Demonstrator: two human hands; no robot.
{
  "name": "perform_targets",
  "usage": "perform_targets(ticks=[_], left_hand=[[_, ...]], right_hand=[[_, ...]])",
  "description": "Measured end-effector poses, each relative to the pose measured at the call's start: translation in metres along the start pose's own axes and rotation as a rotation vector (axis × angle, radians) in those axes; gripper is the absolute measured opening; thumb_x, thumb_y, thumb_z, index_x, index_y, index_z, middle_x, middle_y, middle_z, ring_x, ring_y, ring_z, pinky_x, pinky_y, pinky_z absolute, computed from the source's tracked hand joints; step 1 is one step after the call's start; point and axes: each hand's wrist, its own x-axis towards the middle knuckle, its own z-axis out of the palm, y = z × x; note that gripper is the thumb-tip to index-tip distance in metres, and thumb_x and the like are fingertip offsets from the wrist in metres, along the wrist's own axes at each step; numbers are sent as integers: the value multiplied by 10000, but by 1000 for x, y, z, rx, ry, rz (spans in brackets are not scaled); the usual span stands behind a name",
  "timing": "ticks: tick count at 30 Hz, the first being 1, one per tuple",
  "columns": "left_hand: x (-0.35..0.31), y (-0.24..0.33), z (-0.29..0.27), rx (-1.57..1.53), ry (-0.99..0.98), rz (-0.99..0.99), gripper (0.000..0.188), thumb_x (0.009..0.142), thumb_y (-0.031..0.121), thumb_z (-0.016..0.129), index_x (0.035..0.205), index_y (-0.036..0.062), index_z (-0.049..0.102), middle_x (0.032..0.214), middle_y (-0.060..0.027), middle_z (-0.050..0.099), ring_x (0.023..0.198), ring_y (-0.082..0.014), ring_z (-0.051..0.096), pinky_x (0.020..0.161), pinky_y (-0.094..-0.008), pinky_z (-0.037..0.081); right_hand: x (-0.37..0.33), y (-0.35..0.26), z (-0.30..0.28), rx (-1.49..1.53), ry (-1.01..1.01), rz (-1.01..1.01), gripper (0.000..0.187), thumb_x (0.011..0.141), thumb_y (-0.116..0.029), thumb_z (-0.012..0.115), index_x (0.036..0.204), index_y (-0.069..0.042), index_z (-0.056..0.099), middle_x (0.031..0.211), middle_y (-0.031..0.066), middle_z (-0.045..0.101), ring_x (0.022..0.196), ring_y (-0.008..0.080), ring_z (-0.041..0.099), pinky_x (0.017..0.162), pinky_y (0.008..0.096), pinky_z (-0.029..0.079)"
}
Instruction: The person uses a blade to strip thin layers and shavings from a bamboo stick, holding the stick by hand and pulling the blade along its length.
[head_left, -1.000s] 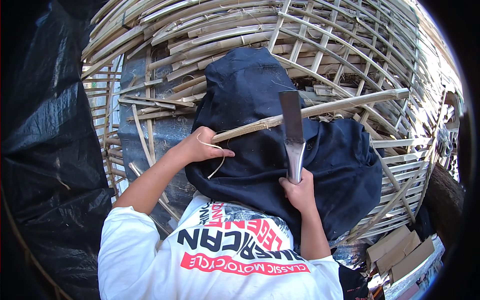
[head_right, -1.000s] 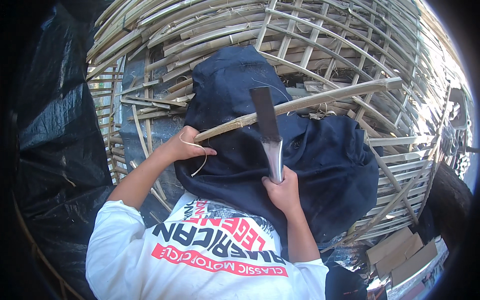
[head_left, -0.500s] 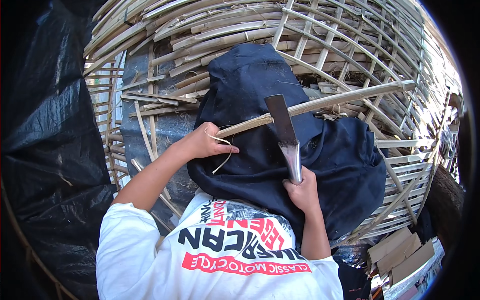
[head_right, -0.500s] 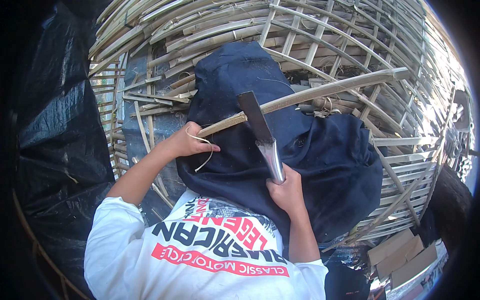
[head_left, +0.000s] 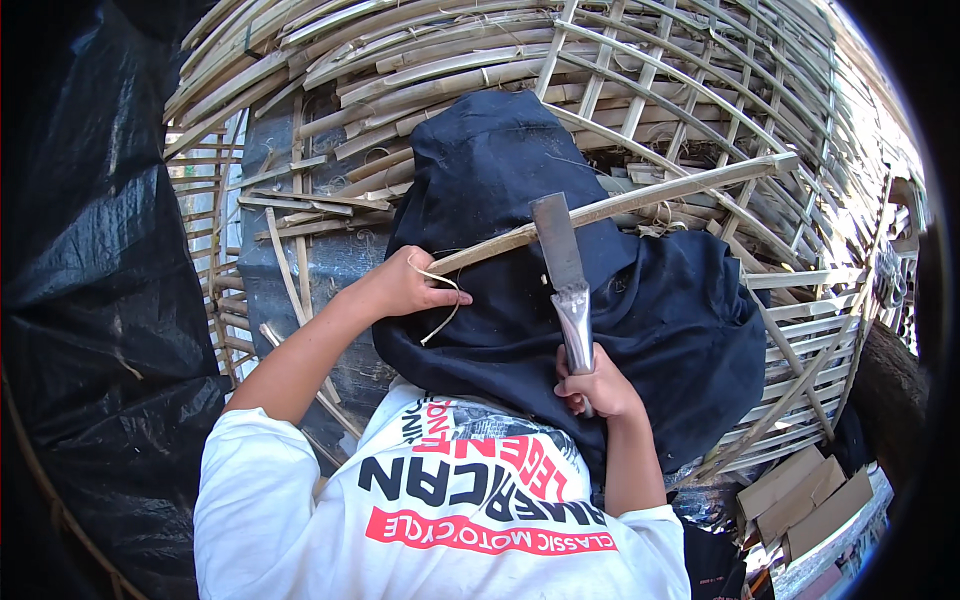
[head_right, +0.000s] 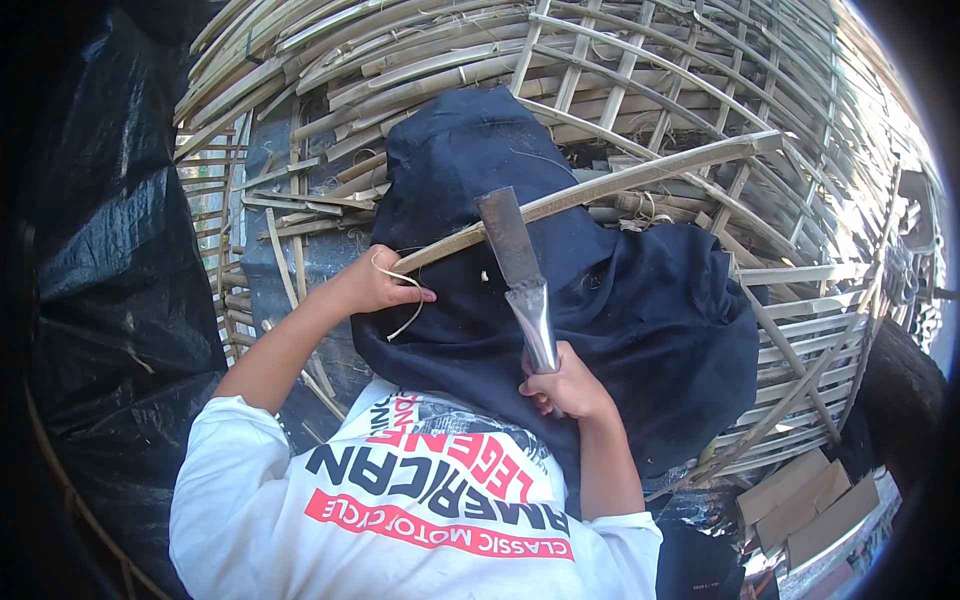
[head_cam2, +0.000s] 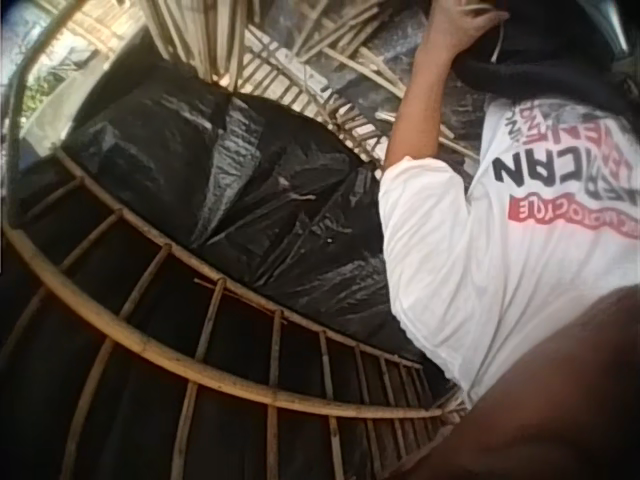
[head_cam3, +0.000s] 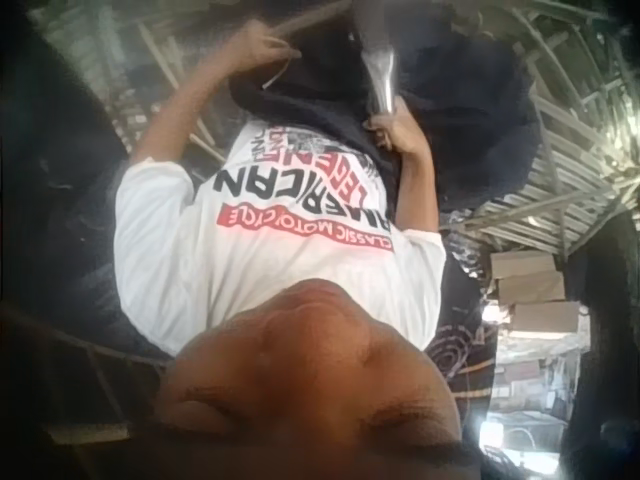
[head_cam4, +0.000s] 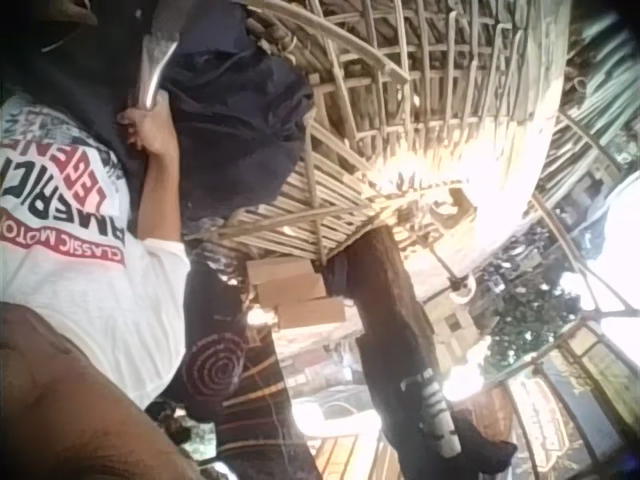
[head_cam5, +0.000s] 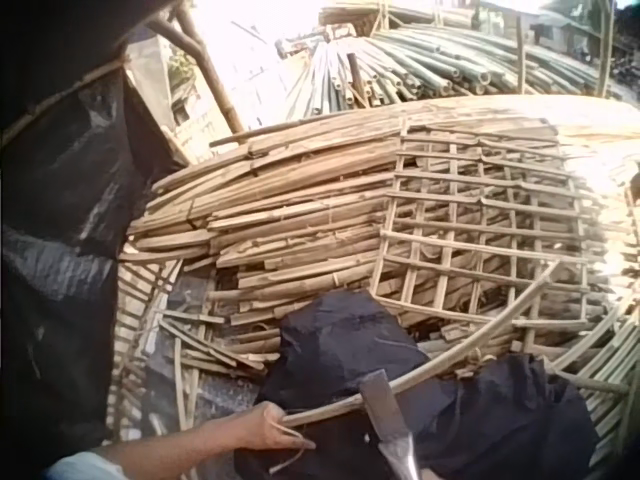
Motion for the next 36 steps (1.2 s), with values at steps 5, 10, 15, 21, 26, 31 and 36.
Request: perform_targets(ticks=[5,10,15,21,26,31,36], left_hand=[[-2,5,-2,-7,-1,-5,548,740,385,835,599,-39,517,479,-106,431,487,-137,358,502,-344,368],[6,-16,2,109,20,49,582,725,495,818,649,-44,615,517,-137,525,488,-196,477,542,-349,432],[1,-6,1,-9,8,65,496,740,413,826,676,-33,619,528,-132,537,497,-168,444,530,-343,409],[-1,-2,-1,7,12,56,509,726,404,840,644,-32,590,505,-137,505,487,-156,412,516,-350,393],[2,3,-1,32,31,48,537,721,431,837,632,-38,591,500,-142,500,476,-172,422,515,-356,399],[3,-4,-2,35,-12,22,517,728,448,826,695,-41,661,543,-138,568,496,-180,489,531,-342,425],[4,-6,-1,27,-22,2,503,733,441,823,705,-38,672,553,-145,578,508,-187,523,541,-345,435]], right_hand=[[-5,7,35,-81,329,-223,172,708,48,622,756,-33,479,576,37,502,414,125,490,409,274,404],[20,37,12,-486,455,-545,131,715,26,610,728,-28,491,585,41,521,423,127,492,418,275,411],[15,15,8,-275,280,-124,186,671,-7,654,725,-31,478,585,41,505,445,122,485,438,281,422],[1,-2,25,-138,92,-105,179,686,49,615,748,-39,471,561,40,485,421,126,491,407,264,397],[18,18,12,-400,463,-465,141,719,24,598,715,-29,467,572,35,492,432,129,488,434,290,405],[16,13,6,-447,315,-344,161,705,25,615,674,-22,465,574,31,515,468,122,514,471,296,417],[10,7,4,-318,221,-314,168,714,45,602,724,-50,463,551,41,500,402,128,490,412,272,415]])
